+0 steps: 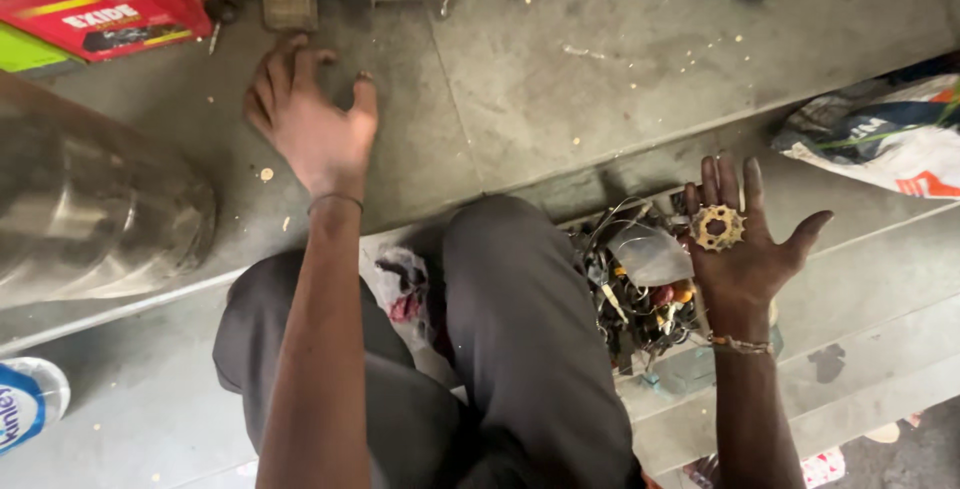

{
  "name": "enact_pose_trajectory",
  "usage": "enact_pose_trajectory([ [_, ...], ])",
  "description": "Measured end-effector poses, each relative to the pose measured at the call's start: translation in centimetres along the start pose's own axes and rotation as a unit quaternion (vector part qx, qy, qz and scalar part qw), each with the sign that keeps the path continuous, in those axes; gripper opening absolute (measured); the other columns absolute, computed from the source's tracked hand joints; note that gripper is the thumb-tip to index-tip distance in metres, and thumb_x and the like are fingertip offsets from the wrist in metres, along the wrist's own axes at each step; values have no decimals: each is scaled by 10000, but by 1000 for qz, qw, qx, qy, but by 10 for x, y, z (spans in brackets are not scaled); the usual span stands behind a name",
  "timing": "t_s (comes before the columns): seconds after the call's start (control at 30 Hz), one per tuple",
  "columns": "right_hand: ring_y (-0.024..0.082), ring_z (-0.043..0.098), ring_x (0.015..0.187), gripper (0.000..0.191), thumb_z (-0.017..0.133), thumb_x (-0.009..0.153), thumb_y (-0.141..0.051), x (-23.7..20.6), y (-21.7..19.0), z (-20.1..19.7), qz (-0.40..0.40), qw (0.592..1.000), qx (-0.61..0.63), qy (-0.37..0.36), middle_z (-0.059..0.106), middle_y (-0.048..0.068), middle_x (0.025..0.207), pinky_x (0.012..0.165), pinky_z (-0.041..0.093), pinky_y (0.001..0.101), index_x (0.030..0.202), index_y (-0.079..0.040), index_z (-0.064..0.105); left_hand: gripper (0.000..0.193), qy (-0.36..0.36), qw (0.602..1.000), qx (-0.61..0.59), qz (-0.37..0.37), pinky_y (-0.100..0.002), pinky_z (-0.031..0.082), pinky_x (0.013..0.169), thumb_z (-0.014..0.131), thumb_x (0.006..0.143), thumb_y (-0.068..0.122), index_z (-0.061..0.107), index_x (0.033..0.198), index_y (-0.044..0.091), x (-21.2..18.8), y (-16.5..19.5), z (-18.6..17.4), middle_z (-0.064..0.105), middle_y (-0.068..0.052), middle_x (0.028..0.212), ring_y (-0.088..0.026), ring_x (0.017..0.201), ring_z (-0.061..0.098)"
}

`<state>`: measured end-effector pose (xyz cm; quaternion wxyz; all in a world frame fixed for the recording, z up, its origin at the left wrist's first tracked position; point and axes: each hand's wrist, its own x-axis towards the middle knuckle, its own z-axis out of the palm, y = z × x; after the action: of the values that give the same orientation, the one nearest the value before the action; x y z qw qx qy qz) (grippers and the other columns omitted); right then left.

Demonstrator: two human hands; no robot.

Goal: The person sits on the floor and sorts through a pile of small mechanical parts on a low shelf. They wipe a part with a cloth, pick up and inspect various components, and handle a spool of wire before returning to sorting the pile.

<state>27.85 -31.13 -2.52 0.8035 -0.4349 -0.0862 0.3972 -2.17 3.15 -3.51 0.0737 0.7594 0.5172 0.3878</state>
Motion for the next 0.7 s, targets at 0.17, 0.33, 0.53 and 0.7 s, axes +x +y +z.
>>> enact_pose_trajectory([
  [0.17,270,480,1474,988,591,854,-787,3,3,-19,-1,996,86,16,543,91,1492,1349,297,502,1535,-78,492,367,-4,1000,2,2,-532,275,1156,771,809,319,668,1112,138,1,-1,2,604,-69,1392,-309,1362,472],
  [0.33,263,499,1302,841,597,934,-754,1,4,-30,-12,990,141,16,563,87,1302,1287,292,459,1418,-70,521,354,-13,1000,4,-16,-537,270,1162,756,804,319,681,1101,142,-1,-6,6,613,-65,1380,-313,1353,473],
  [0.53,262,521,1295,786,570,975,-692,-5,0,-20,-40,977,197,68,621,101,1277,1263,342,437,1417,-42,574,406,0,1000,-9,-10,-559,259,1161,745,765,321,701,1132,152,2,-3,4,609,-61,1384,-303,1374,470],
  [0.7,184,580,1110,388,765,952,-220,20,-3,-4,-145,989,-10,21,632,58,1200,1035,469,347,1266,-60,605,420,-4,1000,8,-3,-546,281,1150,749,768,327,683,1140,144,3,4,0,592,-70,1415,-303,1375,467],
])
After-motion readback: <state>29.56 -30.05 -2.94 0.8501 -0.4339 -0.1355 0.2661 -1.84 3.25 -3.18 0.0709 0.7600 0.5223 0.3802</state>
